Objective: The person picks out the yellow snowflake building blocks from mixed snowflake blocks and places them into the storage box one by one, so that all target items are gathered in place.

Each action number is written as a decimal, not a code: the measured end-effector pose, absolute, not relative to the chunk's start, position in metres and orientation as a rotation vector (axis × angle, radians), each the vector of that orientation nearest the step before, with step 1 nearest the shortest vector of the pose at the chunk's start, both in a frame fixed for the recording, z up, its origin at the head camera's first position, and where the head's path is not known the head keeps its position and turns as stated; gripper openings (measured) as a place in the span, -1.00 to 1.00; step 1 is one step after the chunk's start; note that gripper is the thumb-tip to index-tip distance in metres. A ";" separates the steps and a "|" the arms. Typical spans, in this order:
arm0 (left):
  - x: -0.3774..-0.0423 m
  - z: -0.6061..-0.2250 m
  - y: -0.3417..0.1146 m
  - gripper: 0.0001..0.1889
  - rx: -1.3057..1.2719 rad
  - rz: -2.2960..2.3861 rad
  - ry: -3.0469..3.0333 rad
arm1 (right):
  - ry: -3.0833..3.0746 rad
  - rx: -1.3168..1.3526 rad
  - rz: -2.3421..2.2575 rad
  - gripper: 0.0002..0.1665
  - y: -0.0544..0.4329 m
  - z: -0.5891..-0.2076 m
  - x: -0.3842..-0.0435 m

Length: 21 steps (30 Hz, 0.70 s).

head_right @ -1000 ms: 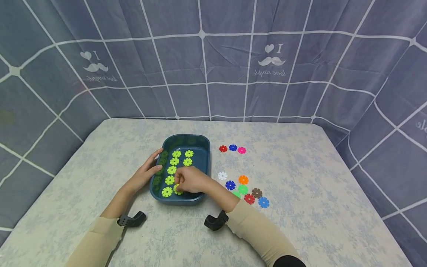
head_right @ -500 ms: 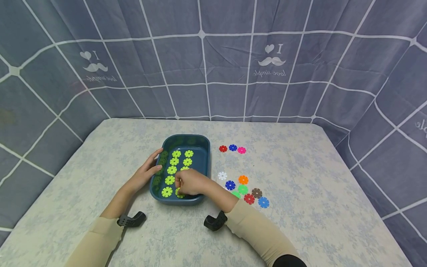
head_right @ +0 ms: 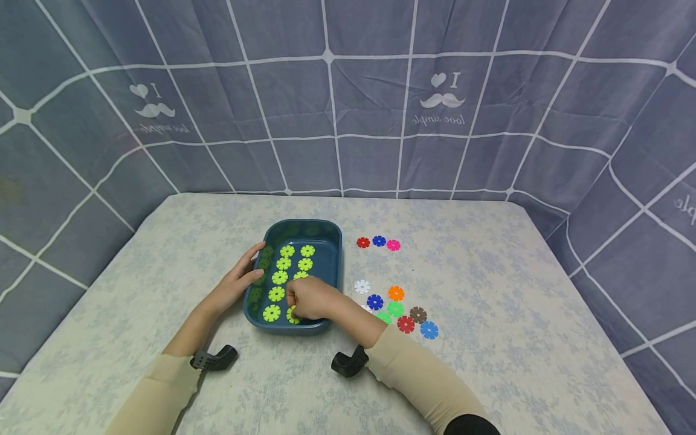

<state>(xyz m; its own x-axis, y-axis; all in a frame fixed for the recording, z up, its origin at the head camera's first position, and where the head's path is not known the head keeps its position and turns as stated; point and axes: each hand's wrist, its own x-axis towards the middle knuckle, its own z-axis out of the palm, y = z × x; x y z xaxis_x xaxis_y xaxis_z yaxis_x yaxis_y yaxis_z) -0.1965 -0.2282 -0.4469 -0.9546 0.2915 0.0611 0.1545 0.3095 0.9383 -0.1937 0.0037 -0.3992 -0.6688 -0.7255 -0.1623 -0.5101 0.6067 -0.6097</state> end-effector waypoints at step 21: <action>-0.187 -0.427 -0.219 -0.35 0.357 1.695 2.458 | 2.565 -0.980 -0.630 -0.80 0.003 -0.400 -0.192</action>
<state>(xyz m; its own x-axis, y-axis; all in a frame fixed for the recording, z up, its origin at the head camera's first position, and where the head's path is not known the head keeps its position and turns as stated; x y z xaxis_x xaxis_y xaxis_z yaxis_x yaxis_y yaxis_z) -0.1871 -0.2192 -0.4268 -0.9629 0.2687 0.0233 0.1173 0.3397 0.9332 -0.1915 0.0028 -0.3997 -0.7120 -0.6883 -0.1388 -0.5455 0.6668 -0.5078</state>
